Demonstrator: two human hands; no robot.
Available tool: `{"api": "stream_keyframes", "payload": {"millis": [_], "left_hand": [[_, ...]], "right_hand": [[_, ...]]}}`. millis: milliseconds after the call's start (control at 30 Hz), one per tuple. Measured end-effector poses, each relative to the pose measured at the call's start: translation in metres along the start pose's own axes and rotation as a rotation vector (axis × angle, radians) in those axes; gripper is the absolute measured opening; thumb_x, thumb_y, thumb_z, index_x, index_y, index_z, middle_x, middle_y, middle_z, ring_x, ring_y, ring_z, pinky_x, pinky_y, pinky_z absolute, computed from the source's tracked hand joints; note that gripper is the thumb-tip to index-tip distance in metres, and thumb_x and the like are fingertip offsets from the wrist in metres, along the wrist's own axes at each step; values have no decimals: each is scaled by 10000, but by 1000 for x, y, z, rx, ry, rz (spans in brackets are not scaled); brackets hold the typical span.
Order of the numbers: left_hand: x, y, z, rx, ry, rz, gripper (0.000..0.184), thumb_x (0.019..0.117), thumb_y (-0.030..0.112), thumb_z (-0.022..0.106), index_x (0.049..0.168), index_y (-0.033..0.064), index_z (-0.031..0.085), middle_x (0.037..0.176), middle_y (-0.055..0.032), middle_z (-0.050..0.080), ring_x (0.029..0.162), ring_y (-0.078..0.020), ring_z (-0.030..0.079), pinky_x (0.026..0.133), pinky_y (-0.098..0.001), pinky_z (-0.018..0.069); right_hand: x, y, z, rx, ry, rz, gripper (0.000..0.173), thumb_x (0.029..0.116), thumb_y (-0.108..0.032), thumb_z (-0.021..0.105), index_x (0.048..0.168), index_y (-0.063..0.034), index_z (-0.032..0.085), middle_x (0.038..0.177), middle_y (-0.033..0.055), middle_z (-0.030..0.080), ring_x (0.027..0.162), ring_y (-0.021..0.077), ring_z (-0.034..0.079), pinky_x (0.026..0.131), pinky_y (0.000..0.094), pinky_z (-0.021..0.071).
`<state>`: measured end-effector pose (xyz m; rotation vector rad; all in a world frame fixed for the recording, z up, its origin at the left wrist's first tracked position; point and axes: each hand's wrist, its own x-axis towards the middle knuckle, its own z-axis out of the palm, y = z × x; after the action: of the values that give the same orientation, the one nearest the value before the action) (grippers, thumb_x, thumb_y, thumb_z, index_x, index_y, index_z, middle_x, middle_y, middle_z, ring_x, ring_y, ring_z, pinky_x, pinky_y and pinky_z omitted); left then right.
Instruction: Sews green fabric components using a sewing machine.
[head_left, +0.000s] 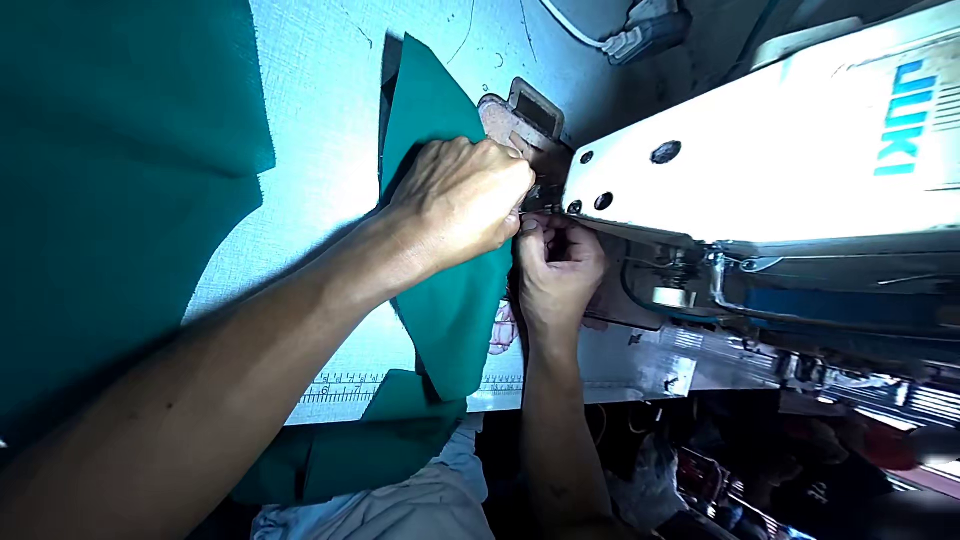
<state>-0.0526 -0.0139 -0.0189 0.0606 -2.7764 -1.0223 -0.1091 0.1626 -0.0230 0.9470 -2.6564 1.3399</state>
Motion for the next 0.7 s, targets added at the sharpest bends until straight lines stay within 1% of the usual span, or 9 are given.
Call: {"api": "stream_keyframes", "payload": {"millis": [133,300,433,533,700], "left_hand": [[0,0,1,7,6,5,183,955,227,560,873,120,684,852,-69,656,778,-263,667,592,-451,451],[0,0,1,8,12,4,181,951,226,560,866,125,684,840,-63,653,766,-256,666,584,-447,445],[-1,0,1,8,13,6,191,956,242,556,872,128,684,842,-62,653,774,-253,665,594,-446,446],[-1,-1,3,14,36,17,205,959,249,544,867,131,685,830,-56,650,761,-244,663,583,-439,440],[-1,0,3,9,41,9,221,975,256,534,895,132,698,845,-58,660,775,-248,669,597,-436,452]], "right_hand": [[0,-2,0,-42,12,-14,59,948,-94,688,992,-57,698,789,-77,613,644,-71,530,587,99,450],[-1,0,0,-41,2,-7,65,954,-102,680,1005,-66,700,777,-80,595,623,-69,506,561,101,432],[-1,-2,-1,-21,-8,-4,57,956,-100,675,999,-69,693,778,-83,602,619,-71,512,561,102,441],[-2,-2,-2,-42,-13,1,61,960,-108,668,998,-67,692,780,-77,598,624,-68,510,566,103,439],[-2,-1,-3,-41,-15,-4,62,962,-113,671,1001,-72,696,787,-79,607,627,-66,520,566,108,446]]}}
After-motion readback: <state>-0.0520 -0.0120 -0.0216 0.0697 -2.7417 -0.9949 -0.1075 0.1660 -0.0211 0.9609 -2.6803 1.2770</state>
